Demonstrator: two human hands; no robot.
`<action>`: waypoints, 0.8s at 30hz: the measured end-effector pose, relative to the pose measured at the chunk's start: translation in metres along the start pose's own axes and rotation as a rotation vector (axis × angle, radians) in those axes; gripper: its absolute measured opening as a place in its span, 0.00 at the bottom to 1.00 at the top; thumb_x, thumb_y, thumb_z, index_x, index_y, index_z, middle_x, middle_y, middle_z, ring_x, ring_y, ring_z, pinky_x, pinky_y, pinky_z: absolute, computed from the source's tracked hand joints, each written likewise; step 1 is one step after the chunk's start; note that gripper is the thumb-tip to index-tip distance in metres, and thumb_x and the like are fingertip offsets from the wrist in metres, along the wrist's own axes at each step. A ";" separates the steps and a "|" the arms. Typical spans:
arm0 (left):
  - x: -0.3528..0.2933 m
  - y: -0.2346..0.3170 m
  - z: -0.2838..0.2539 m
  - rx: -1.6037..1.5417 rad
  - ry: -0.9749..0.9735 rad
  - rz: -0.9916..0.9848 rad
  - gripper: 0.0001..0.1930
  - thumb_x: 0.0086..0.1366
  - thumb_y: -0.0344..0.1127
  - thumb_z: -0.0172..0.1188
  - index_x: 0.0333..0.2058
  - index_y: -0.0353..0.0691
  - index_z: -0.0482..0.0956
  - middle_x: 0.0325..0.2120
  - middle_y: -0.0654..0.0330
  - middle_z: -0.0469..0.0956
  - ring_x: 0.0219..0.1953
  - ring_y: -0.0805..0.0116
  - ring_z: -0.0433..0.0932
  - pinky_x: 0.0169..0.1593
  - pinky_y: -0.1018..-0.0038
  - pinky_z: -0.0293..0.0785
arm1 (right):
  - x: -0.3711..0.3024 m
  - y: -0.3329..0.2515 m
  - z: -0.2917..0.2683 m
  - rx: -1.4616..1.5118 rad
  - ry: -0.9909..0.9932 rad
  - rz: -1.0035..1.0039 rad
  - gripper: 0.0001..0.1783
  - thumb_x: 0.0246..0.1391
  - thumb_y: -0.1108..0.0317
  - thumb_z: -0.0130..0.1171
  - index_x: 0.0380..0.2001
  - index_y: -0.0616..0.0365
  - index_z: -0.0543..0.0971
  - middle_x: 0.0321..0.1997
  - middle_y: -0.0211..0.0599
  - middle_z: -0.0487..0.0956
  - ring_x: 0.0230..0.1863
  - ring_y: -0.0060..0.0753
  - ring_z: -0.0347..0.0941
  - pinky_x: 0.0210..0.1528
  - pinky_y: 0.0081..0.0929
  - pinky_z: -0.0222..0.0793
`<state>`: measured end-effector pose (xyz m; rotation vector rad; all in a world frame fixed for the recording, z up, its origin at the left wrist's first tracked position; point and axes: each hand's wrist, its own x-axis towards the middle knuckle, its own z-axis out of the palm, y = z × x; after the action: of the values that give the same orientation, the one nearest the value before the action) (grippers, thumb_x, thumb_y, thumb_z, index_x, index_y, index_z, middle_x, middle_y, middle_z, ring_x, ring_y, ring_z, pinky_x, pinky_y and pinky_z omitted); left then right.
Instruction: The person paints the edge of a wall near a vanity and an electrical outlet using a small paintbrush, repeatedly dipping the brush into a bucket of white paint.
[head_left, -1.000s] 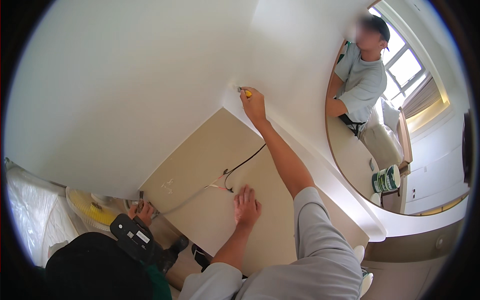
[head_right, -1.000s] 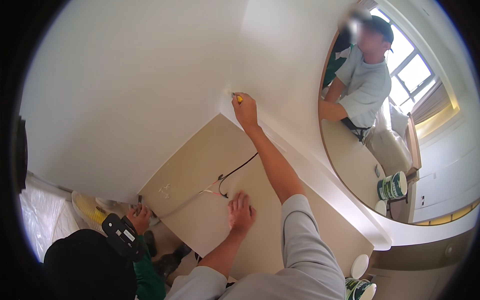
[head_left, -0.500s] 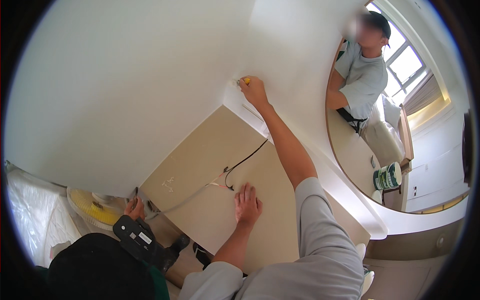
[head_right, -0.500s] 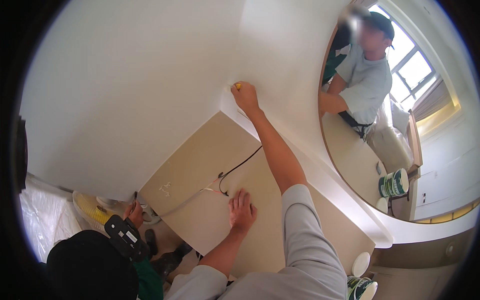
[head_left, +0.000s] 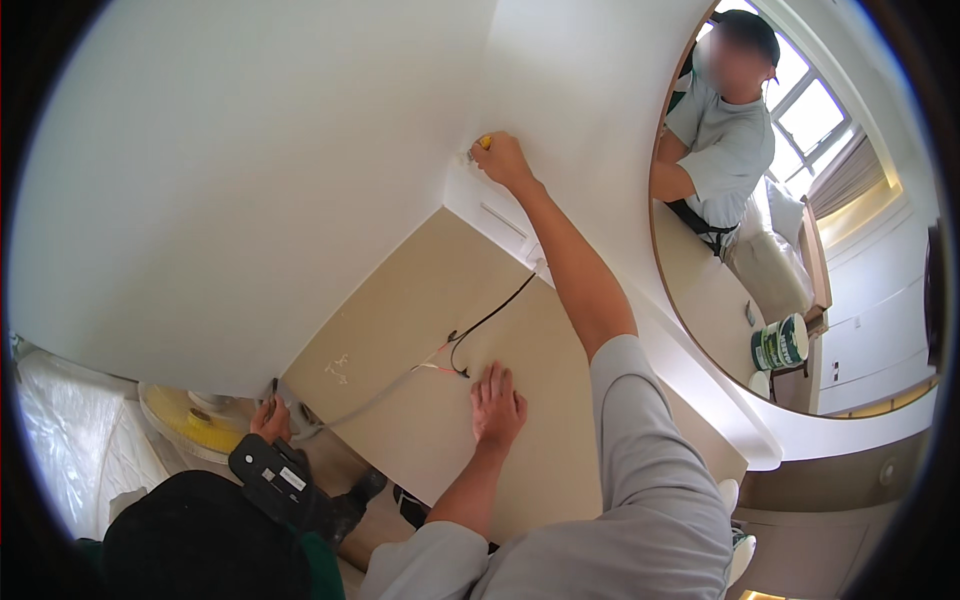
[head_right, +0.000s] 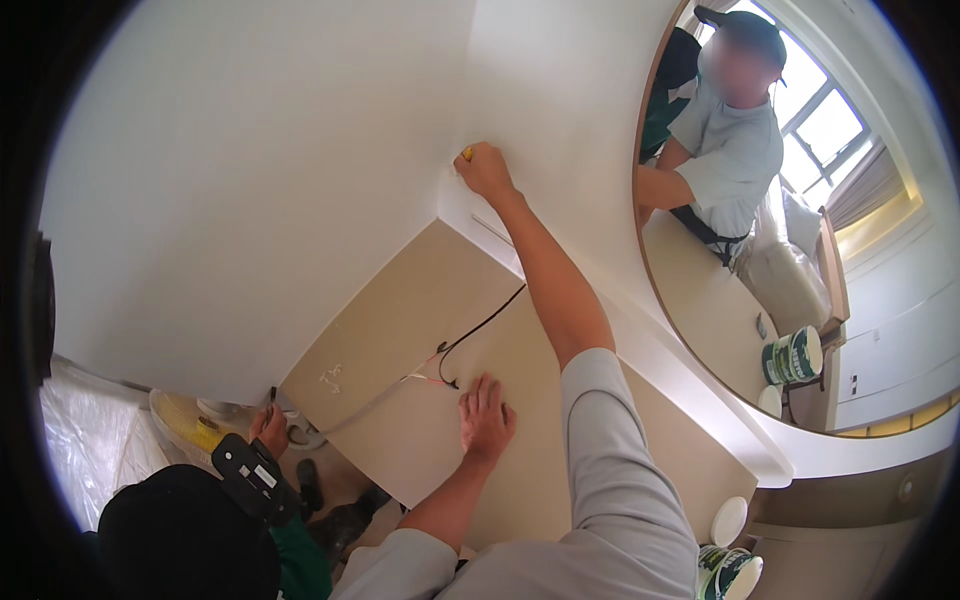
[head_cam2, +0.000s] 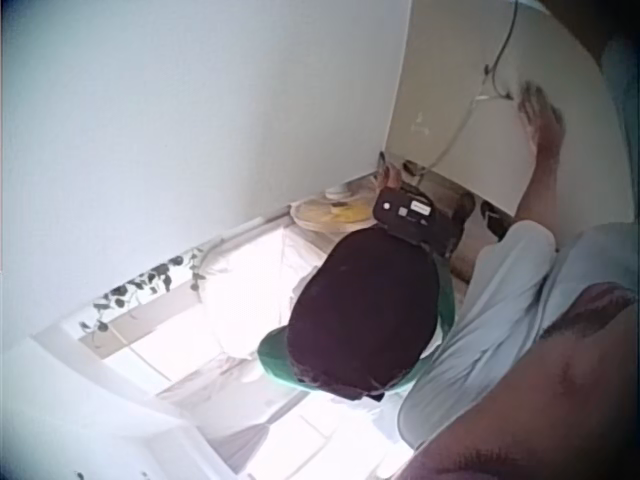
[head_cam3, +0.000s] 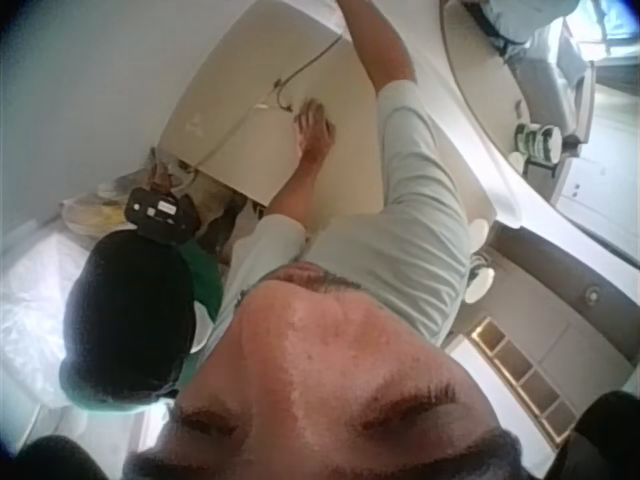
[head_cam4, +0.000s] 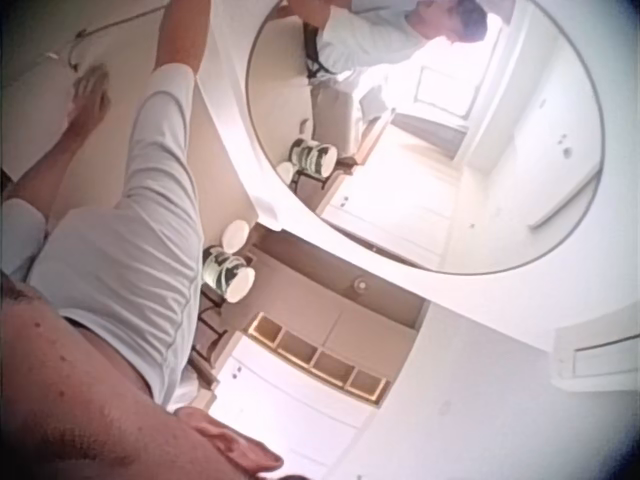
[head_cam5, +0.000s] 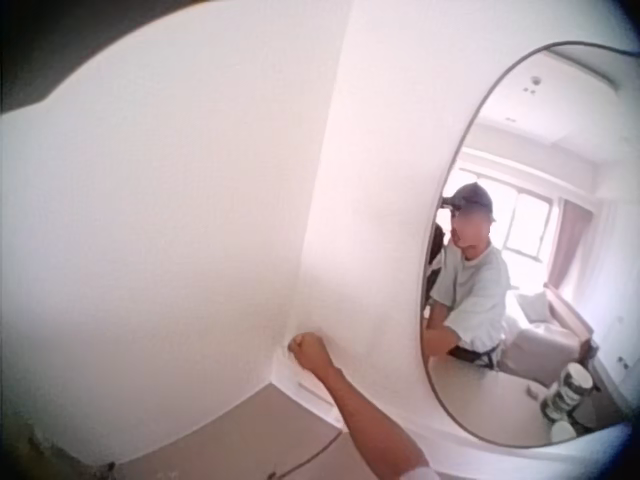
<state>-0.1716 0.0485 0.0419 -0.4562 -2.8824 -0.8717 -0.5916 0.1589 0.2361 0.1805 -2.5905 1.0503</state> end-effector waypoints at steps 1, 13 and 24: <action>0.000 0.001 0.001 -0.002 0.008 -0.001 0.27 0.68 0.41 0.55 0.63 0.37 0.71 0.70 0.50 0.64 0.74 0.54 0.59 0.74 0.52 0.54 | 0.000 0.002 0.000 0.009 -0.001 0.014 0.16 0.53 0.64 0.63 0.21 0.70 0.80 0.22 0.62 0.77 0.25 0.62 0.77 0.34 0.51 0.73; -0.001 0.001 -0.001 0.038 -0.014 -0.008 0.27 0.70 0.42 0.53 0.64 0.38 0.70 0.71 0.51 0.64 0.74 0.56 0.60 0.73 0.54 0.56 | 0.007 0.009 0.003 -0.022 -0.016 0.013 0.18 0.53 0.60 0.62 0.21 0.68 0.80 0.21 0.55 0.80 0.25 0.51 0.79 0.34 0.45 0.74; -0.001 -0.004 0.003 0.017 0.015 -0.006 0.28 0.68 0.42 0.55 0.63 0.36 0.71 0.70 0.49 0.64 0.74 0.52 0.60 0.73 0.51 0.56 | -0.044 -0.015 -0.006 0.138 0.101 -0.003 0.16 0.62 0.63 0.60 0.32 0.68 0.86 0.23 0.44 0.82 0.25 0.32 0.80 0.35 0.32 0.75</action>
<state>-0.1722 0.0467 0.0371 -0.4379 -2.8772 -0.8473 -0.5452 0.1520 0.2339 0.1610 -2.4293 1.2057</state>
